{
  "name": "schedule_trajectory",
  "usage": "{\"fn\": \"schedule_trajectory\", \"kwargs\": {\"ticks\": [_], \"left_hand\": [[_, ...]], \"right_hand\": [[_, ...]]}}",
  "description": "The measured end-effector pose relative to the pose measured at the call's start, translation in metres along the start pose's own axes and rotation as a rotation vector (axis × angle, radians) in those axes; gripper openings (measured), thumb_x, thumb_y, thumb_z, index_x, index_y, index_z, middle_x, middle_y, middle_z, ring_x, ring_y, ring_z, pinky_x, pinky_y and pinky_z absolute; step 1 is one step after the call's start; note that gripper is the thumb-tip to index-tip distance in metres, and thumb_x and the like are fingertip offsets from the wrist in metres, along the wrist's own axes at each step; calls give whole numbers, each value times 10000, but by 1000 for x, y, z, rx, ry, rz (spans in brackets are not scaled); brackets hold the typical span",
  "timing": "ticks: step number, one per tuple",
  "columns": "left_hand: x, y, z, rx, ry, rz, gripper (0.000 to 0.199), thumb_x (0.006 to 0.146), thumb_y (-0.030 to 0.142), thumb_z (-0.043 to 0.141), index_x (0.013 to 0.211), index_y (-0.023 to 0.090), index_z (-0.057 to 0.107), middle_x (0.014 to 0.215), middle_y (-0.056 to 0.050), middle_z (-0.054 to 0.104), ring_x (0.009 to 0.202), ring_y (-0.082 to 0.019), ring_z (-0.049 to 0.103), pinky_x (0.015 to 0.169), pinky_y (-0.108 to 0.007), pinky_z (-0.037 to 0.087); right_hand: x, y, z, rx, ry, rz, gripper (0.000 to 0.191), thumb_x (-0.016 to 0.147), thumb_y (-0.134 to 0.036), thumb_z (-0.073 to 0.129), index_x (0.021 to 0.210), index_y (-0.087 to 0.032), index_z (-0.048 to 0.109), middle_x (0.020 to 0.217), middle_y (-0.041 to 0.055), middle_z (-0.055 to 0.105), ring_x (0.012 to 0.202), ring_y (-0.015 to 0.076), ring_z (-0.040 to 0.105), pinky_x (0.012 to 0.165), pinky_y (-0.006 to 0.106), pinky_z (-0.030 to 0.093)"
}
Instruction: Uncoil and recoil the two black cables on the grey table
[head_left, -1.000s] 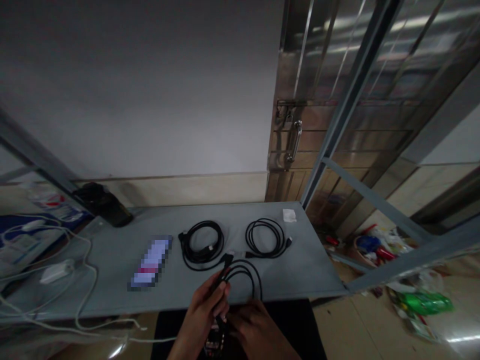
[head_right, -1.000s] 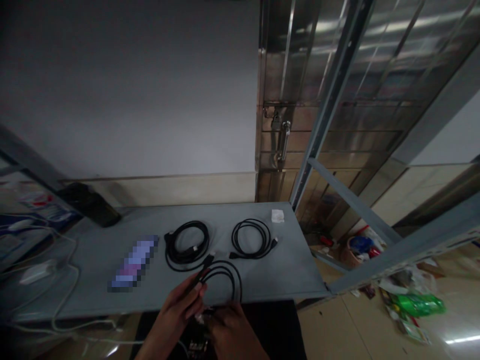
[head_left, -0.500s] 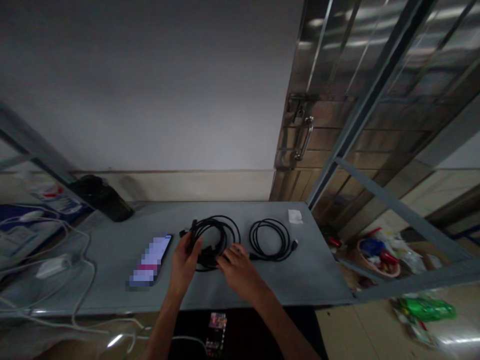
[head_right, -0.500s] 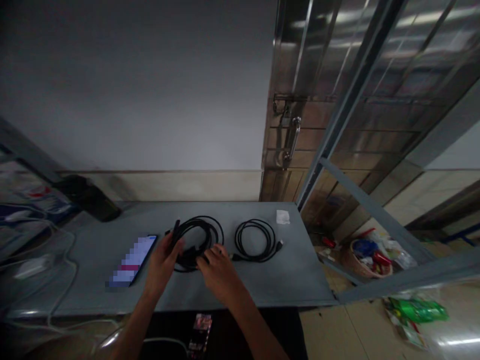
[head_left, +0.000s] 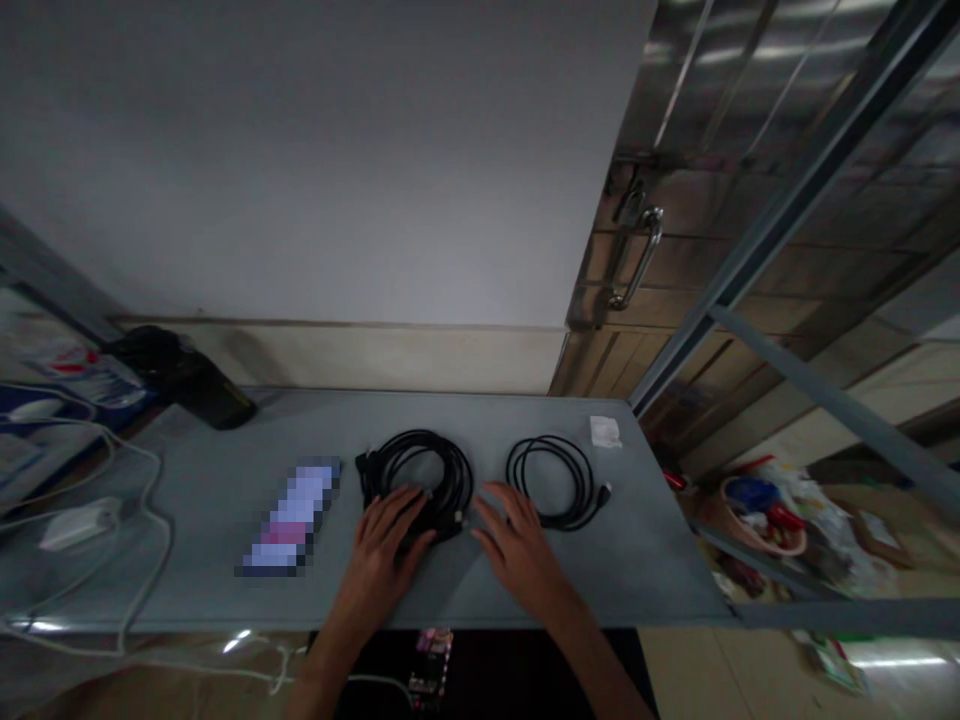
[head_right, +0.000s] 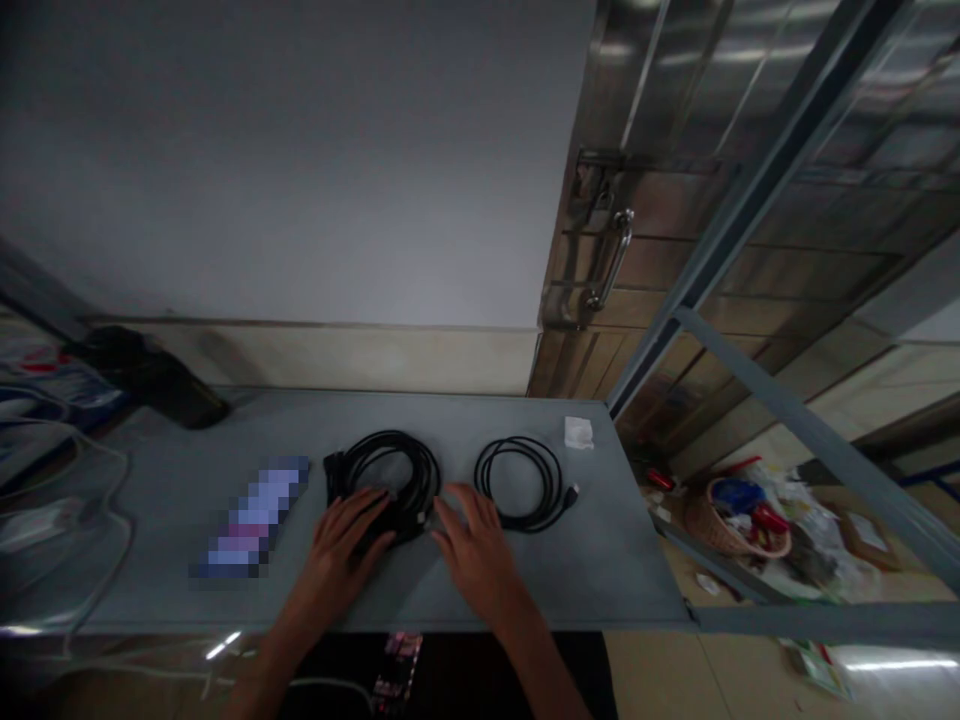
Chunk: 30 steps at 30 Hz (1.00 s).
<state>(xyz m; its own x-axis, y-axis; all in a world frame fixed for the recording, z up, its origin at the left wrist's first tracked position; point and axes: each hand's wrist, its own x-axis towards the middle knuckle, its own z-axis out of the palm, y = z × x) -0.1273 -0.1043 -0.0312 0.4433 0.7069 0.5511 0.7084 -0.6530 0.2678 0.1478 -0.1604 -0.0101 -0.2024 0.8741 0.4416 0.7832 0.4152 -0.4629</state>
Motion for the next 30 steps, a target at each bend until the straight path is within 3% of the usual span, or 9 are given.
{"fn": "schedule_trajectory", "kwargs": {"ticks": [3, 6, 9, 12, 19, 23, 30], "left_hand": [[-6, -3, -1, -16, -83, -9, 680, 1075, 436, 743, 1691, 307, 488, 1634, -134, 658, 1504, -345, 627, 1312, -629, 438], [-4, -6, 0, -32, -75, -47, 717, 1073, 488, 736, 1717, 322, 466, 1599, -121, 691, 1474, -340, 658, 1303, -625, 460], [3, -8, 4, -48, -47, -28, 669, 1080, 471, 729, 1693, 330, 502, 1550, -107, 730, 1423, -325, 704, 1304, -624, 470], [9, -10, 9, -52, -20, -11, 640, 1094, 441, 709, 1688, 312, 508, 1525, -115, 750, 1392, -327, 730, 1306, -649, 467], [13, -2, 8, -5, 8, 3, 668, 1079, 392, 735, 1698, 301, 501, 1513, -133, 750, 1402, -353, 719, 1314, -689, 451], [11, 0, 5, -28, -23, -8, 796, 1017, 444, 817, 1716, 296, 466, 1567, -149, 699, 1469, -377, 664, 1343, -716, 399], [13, -2, 7, 17, -11, 42, 657, 1091, 350, 720, 1703, 293, 489, 1515, -126, 746, 1417, -334, 702, 1328, -657, 432]], "right_hand": [[-26, 27, -23, -81, 45, 82, 508, 1146, -378, 658, 1621, -243, 538, 1570, 171, 593, 1452, 367, 574, 1213, 626, 545], [-55, 55, -35, -172, 90, 124, 626, 1130, -578, 644, 1626, -219, 515, 1463, 181, 650, 1332, 386, 639, 1124, 624, 575], [-80, 71, -36, -214, 153, 124, 454, 1175, -563, 550, 1467, -217, 595, 1307, 143, 716, 1204, 350, 690, 1055, 569, 575], [-93, 72, -35, -231, 146, 136, 276, 1197, -476, 534, 1269, -234, 645, 1154, 91, 732, 1077, 309, 695, 1018, 526, 544], [-87, 61, -40, -271, 139, 123, 244, 1211, -412, 512, 1126, -226, 644, 1058, 72, 700, 1003, 279, 673, 953, 461, 495], [-85, 62, -39, -310, 169, 126, 244, 1216, -408, 489, 1095, -224, 594, 1023, 67, 699, 975, 286, 675, 952, 469, 485], [-85, 62, -40, -269, 196, 134, 204, 1214, -389, 507, 1105, -227, 568, 978, 64, 711, 935, 282, 687, 906, 436, 506]]}}
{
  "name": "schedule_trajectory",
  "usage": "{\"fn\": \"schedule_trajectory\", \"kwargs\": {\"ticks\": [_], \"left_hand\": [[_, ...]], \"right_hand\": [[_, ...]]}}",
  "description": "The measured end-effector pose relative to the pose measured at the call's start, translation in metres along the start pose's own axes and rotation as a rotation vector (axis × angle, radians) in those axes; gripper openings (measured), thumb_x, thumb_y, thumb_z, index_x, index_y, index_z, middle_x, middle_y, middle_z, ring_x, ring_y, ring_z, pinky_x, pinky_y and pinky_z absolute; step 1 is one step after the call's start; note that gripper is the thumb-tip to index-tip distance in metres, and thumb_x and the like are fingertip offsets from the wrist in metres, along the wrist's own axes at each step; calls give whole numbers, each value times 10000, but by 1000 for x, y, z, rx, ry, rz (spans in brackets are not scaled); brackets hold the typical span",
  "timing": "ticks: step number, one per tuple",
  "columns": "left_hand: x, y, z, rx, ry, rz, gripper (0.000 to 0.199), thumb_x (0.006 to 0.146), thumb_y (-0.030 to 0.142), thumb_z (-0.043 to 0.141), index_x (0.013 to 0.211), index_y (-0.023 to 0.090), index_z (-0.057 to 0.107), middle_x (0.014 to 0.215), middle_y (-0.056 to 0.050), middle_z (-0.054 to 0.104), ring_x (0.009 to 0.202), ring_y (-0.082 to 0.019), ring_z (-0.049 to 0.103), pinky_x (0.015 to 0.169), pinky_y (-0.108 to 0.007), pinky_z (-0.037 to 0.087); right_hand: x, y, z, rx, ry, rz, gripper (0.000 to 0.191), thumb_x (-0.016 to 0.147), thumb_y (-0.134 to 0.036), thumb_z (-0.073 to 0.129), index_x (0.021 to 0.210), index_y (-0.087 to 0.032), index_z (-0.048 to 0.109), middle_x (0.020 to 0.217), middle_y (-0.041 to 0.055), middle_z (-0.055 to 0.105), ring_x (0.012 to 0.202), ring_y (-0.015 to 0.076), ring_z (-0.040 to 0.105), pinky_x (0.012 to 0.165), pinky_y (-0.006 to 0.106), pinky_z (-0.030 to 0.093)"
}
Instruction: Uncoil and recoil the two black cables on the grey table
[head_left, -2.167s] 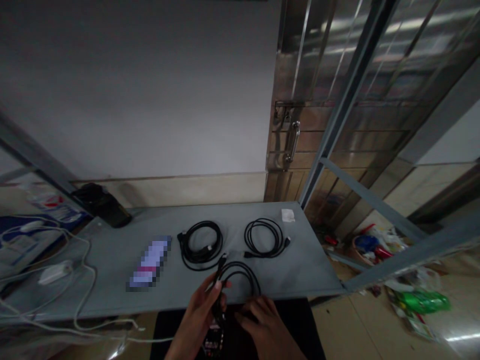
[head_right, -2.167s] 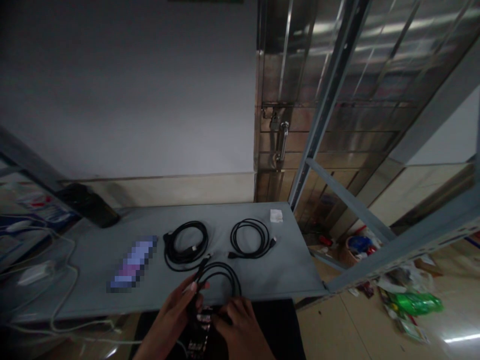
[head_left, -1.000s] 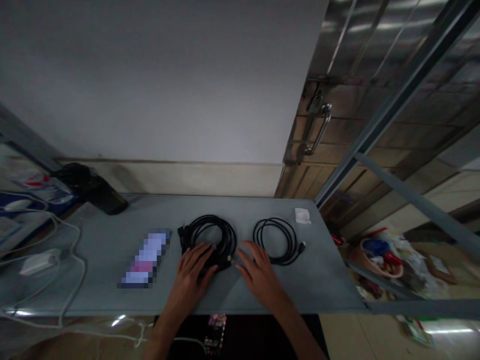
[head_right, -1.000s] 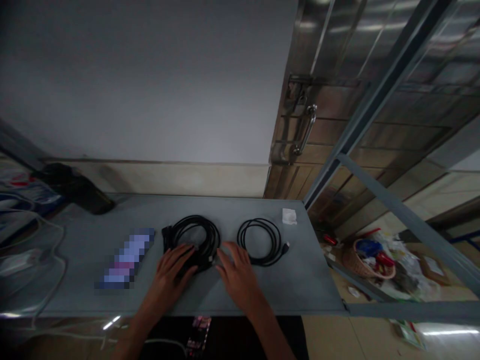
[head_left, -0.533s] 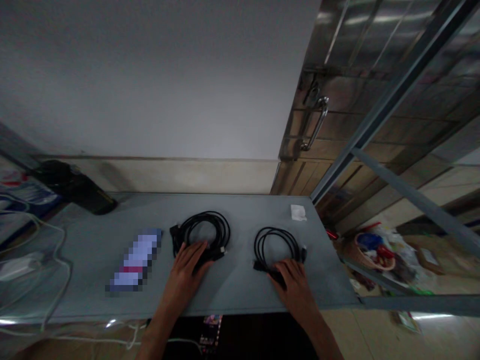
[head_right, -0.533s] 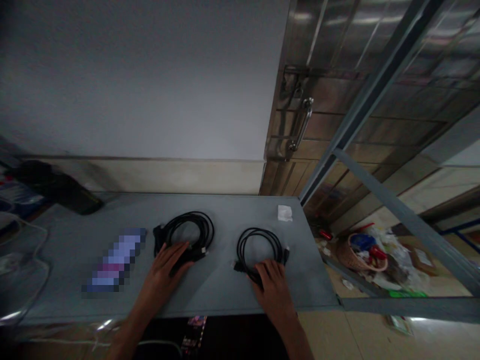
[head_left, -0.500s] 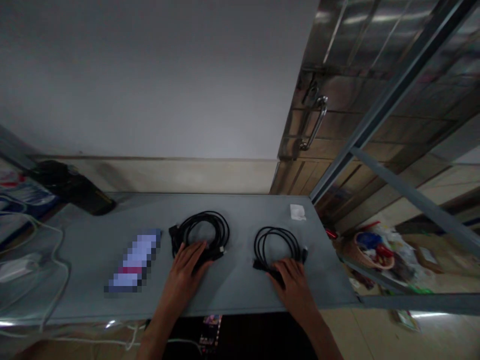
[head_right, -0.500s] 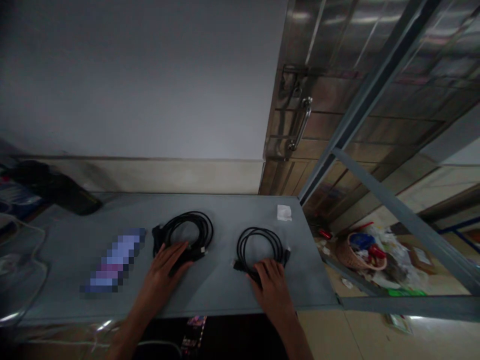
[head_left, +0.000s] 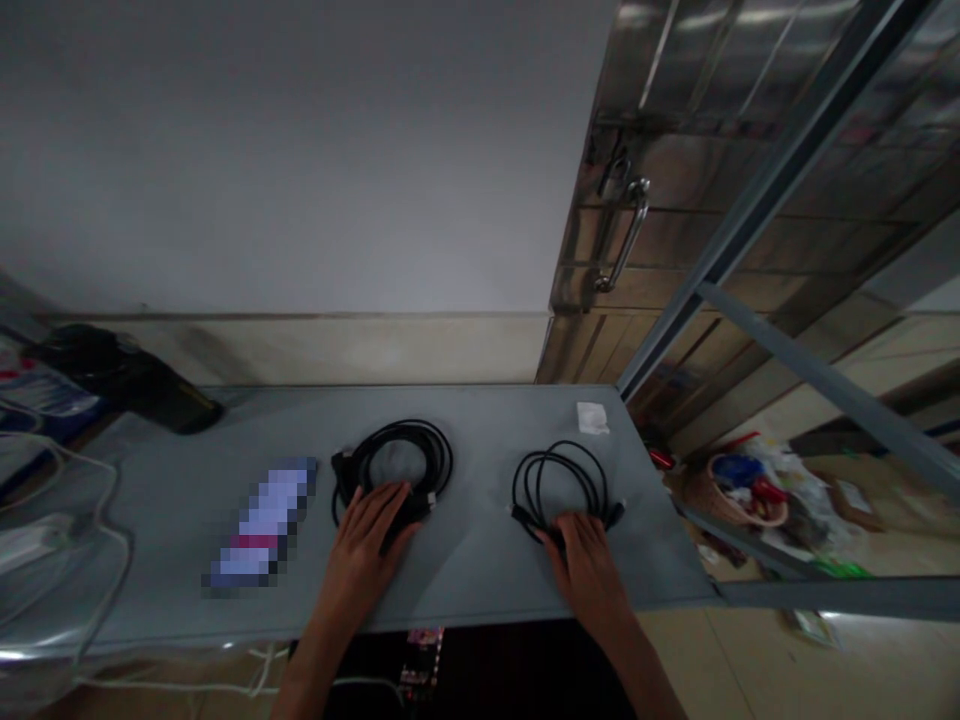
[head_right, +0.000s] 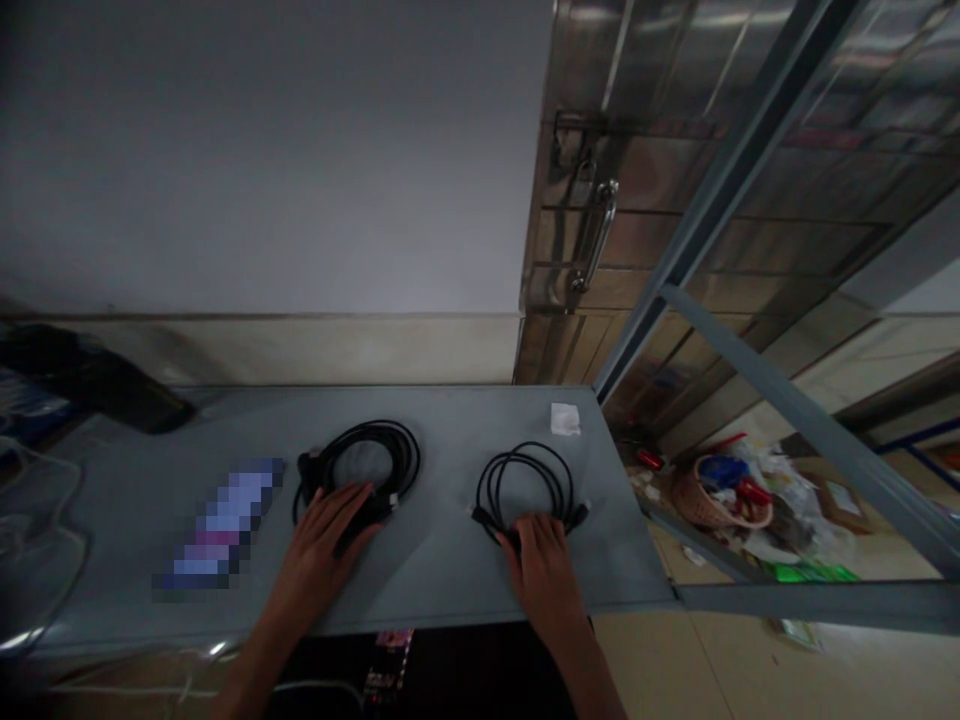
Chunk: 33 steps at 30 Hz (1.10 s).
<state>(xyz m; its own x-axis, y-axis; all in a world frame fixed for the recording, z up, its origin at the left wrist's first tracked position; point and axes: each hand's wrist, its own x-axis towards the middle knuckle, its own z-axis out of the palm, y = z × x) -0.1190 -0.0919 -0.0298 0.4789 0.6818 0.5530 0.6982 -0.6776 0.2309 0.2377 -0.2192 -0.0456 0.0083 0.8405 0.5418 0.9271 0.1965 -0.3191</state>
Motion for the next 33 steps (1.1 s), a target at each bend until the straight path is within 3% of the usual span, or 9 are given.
{"fn": "schedule_trajectory", "kwargs": {"ticks": [5, 10, 13, 17, 20, 23, 26, 31, 33], "left_hand": [[1, 1, -2, 41, -6, 4, 630, 1108, 347, 687, 1704, 296, 489, 1510, -114, 762, 1425, -346, 699, 1321, -653, 430], [1, 2, -2, 47, -3, -2, 632, 1108, 337, 688, 1706, 307, 487, 1518, -111, 758, 1443, -348, 689, 1318, -654, 435], [3, 5, -3, 22, 16, -14, 639, 1087, 318, 724, 1690, 309, 512, 1508, -117, 757, 1423, -345, 700, 1304, -646, 464], [7, 11, -8, -15, 48, -43, 675, 1052, 334, 780, 1677, 313, 528, 1506, -127, 745, 1406, -354, 702, 1283, -652, 493], [8, 14, -13, -17, 82, -54, 663, 1025, 353, 819, 1637, 312, 569, 1462, -128, 761, 1396, -367, 697, 1232, -639, 540], [5, 20, -20, -39, 137, -68, 580, 1014, 342, 829, 1560, 316, 635, 1393, -120, 790, 1330, -359, 731, 1169, -605, 589], [-1, 37, -27, -170, 136, -173, 513, 1029, 371, 798, 1522, 330, 661, 1304, -94, 835, 1246, -335, 785, 1100, -549, 647], [-17, 101, -27, -662, -227, -338, 665, 1001, 605, 770, 1593, 327, 654, 1331, -122, 857, 1265, -352, 813, 1111, -509, 667], [-22, 128, -26, -738, -257, -431, 595, 1007, 646, 735, 1507, 325, 745, 1406, -144, 827, 1326, -366, 787, 1133, -521, 652]], "right_hand": [[-4, 4, -2, -5, -66, -10, 191, 1195, -367, 560, 1072, -230, 610, 966, 59, 724, 928, 273, 710, 891, 427, 515], [-12, 8, 4, -91, -50, -60, 344, 1177, -531, 563, 1106, -219, 690, 1116, 134, 778, 1047, 330, 750, 977, 496, 559], [-14, 9, 5, -87, -35, -76, 324, 1184, -498, 553, 1145, -205, 685, 1156, 158, 782, 1060, 334, 763, 972, 498, 580], [-11, 8, 1, 33, -74, -22, 220, 1193, -407, 561, 1070, -236, 628, 917, 60, 751, 834, 271, 756, 854, 434, 598], [-11, 5, -2, 106, -26, 5, 185, 1204, -362, 535, 1079, -251, 616, 910, 54, 765, 788, 258, 756, 793, 410, 613], [-15, -4, -3, 131, 95, 65, 184, 1207, -366, 513, 1237, -236, 640, 1071, 117, 810, 941, 295, 799, 842, 430, 667], [-22, -27, -9, 249, 81, 163, 305, 1205, -394, 511, 1437, -228, 617, 1241, 151, 814, 1150, 319, 807, 951, 446, 702], [-16, -91, -31, 475, -23, 251, 432, 1201, -346, 512, 1626, -283, 557, 1475, 112, 761, 1349, 279, 759, 1062, 367, 687], [-7, -114, -43, 573, -53, 238, 448, 1208, -354, 488, 1651, -303, 540, 1520, 94, 739, 1377, 258, 744, 1083, 333, 672]]}}
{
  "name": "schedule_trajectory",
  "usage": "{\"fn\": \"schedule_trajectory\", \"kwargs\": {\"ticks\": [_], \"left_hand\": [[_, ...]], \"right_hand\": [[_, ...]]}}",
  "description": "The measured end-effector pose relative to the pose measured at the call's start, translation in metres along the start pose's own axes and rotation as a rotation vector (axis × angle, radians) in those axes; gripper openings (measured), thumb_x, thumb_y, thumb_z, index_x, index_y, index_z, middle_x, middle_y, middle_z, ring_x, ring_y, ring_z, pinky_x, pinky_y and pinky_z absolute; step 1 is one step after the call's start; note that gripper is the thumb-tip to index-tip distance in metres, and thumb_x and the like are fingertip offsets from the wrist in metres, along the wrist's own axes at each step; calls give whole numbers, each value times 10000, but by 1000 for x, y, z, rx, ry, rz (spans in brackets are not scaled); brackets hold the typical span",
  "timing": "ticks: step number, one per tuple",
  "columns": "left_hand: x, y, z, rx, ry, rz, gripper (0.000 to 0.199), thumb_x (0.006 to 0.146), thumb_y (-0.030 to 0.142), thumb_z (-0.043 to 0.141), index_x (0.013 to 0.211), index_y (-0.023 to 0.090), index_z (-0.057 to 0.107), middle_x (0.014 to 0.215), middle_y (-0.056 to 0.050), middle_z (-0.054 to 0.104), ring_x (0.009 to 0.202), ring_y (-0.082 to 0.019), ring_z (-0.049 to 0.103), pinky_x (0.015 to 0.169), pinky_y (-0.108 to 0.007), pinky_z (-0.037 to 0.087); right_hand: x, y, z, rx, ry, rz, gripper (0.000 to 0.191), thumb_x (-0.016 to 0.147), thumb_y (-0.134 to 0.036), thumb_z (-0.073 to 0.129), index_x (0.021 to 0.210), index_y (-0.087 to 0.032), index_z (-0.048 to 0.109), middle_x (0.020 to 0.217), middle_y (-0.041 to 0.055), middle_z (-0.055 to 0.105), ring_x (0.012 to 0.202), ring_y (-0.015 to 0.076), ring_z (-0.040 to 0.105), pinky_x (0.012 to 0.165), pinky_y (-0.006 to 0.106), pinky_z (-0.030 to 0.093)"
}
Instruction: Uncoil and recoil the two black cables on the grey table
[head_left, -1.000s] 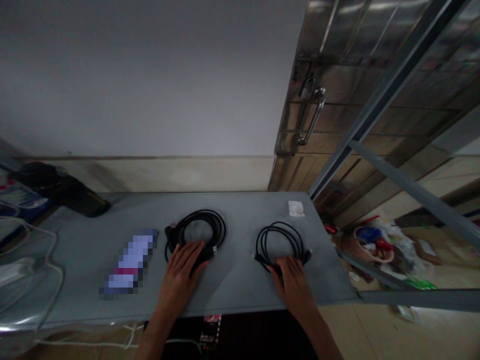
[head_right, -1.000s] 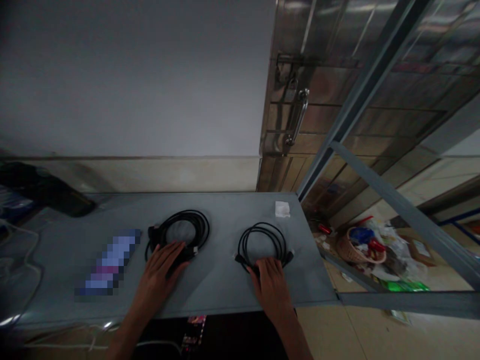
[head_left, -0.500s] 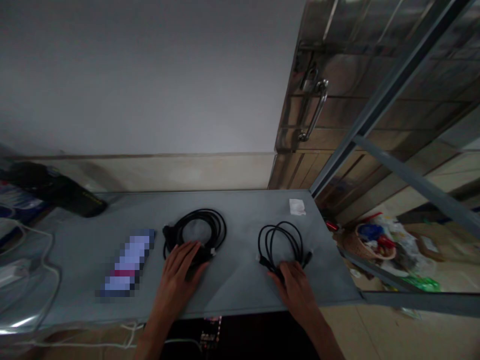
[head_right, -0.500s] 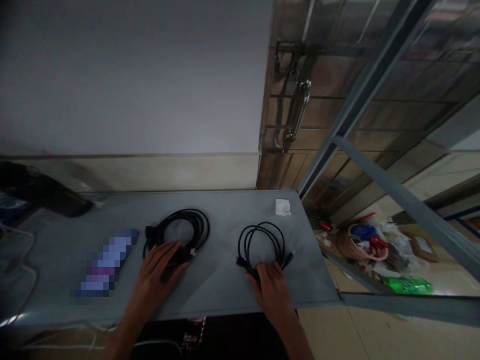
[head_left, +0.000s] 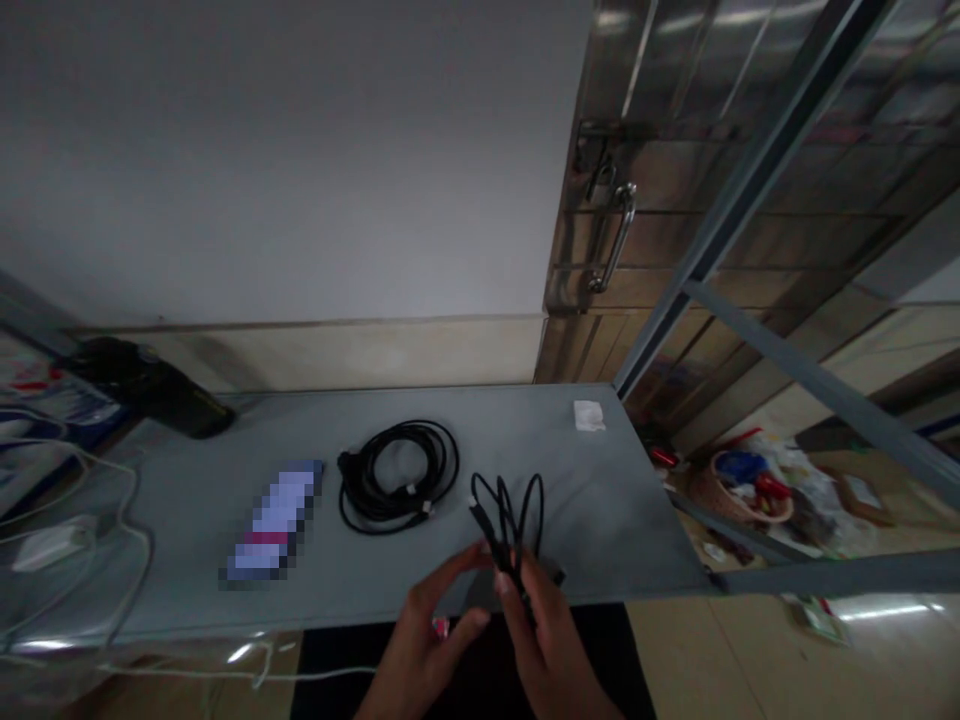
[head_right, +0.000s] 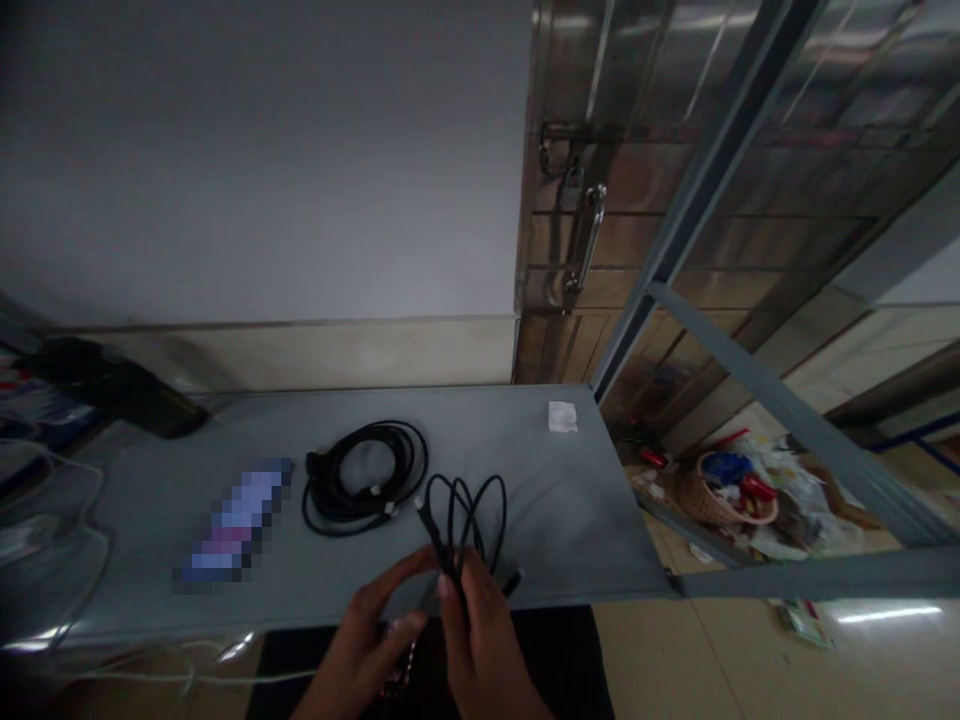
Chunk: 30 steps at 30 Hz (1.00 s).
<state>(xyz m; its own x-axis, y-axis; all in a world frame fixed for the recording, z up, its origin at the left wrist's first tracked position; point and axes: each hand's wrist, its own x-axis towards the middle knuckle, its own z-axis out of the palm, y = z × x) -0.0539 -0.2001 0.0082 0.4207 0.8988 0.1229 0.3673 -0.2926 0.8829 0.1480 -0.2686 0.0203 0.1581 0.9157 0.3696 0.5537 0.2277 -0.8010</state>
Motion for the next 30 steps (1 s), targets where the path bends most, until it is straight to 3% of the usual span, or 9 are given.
{"fn": "schedule_trajectory", "kwargs": {"ticks": [3, 8, 11, 13, 15, 18, 22, 26, 30], "left_hand": [[-4, 20, 13, -77, 94, -95, 498, 1027, 653, 694, 1349, 303, 842, 1351, -151, 848, 1263, -360, 815, 1087, -505, 674], [6, 49, -11, -259, 47, -177, 400, 1010, 622, 732, 1152, 272, 863, 1189, -124, 882, 1120, -323, 849, 1013, -415, 690], [4, 52, -28, -333, 69, -206, 419, 1000, 660, 716, 1068, 261, 825, 1075, -116, 873, 1028, -316, 847, 944, -414, 698], [-1, 46, -38, -346, 147, -223, 448, 987, 690, 712, 1091, 263, 797, 963, -98, 853, 934, -309, 832, 873, -418, 698], [-7, 39, -49, -328, 250, -240, 466, 965, 694, 744, 1152, 268, 780, 854, -64, 815, 841, -285, 799, 813, -396, 678], [-15, 32, -67, -342, 420, -251, 468, 918, 669, 826, 1157, 270, 773, 751, -10, 742, 758, -232, 731, 774, -340, 629], [-16, 36, -89, -416, 561, -282, 555, 813, 663, 925, 1167, 257, 791, 710, 18, 679, 679, -194, 641, 656, -302, 565], [-12, 41, -100, -472, 656, -307, 586, 720, 685, 973, 1075, 253, 797, 722, 23, 675, 645, -175, 619, 607, -289, 542], [-12, 40, -104, -266, 687, -304, 622, 777, 723, 919, 1176, 259, 804, 719, 35, 684, 654, -173, 645, 644, -280, 557]], "right_hand": [[7, -27, -3, 161, -59, -11, 422, 1216, -376, 456, 1615, -320, 583, 1518, 90, 739, 1354, 243, 757, 1094, 317, 658], [7, -30, -23, 237, -70, 102, 393, 1208, -454, 480, 1532, -333, 666, 1481, 88, 756, 1364, 243, 746, 1108, 332, 642], [0, -15, -43, 225, -42, 214, 432, 1197, -559, 460, 1359, -292, 759, 1109, 84, 833, 1093, 246, 818, 1017, 349, 665], [-8, 0, -59, 201, 18, 315, 510, 1174, -651, 463, 1226, -261, 787, 789, 29, 731, 780, 221, 762, 836, 319, 671], [-19, 18, -79, 213, 99, 408, 569, 1138, -724, 494, 1116, -236, 785, 696, -2, 630, 625, 185, 645, 670, 275, 617], [-37, 45, -114, 244, 268, 519, 581, 1070, -774, 605, 981, -222, 763, 735, 17, 642, 643, 168, 621, 626, 248, 592], [-58, 66, -159, 361, 563, 622, 617, 860, -813, 853, 970, -212, 768, 920, 96, 770, 830, 230, 757, 724, 299, 695], [-65, 63, -186, 468, 718, 666, 655, 692, -764, 1007, 908, -206, 740, 938, 87, 768, 849, 206, 759, 770, 266, 711], [-62, 52, -193, 430, 780, 631, 623, 762, -761, 971, 829, -214, 680, 847, 64, 707, 798, 184, 713, 696, 223, 685]]}}
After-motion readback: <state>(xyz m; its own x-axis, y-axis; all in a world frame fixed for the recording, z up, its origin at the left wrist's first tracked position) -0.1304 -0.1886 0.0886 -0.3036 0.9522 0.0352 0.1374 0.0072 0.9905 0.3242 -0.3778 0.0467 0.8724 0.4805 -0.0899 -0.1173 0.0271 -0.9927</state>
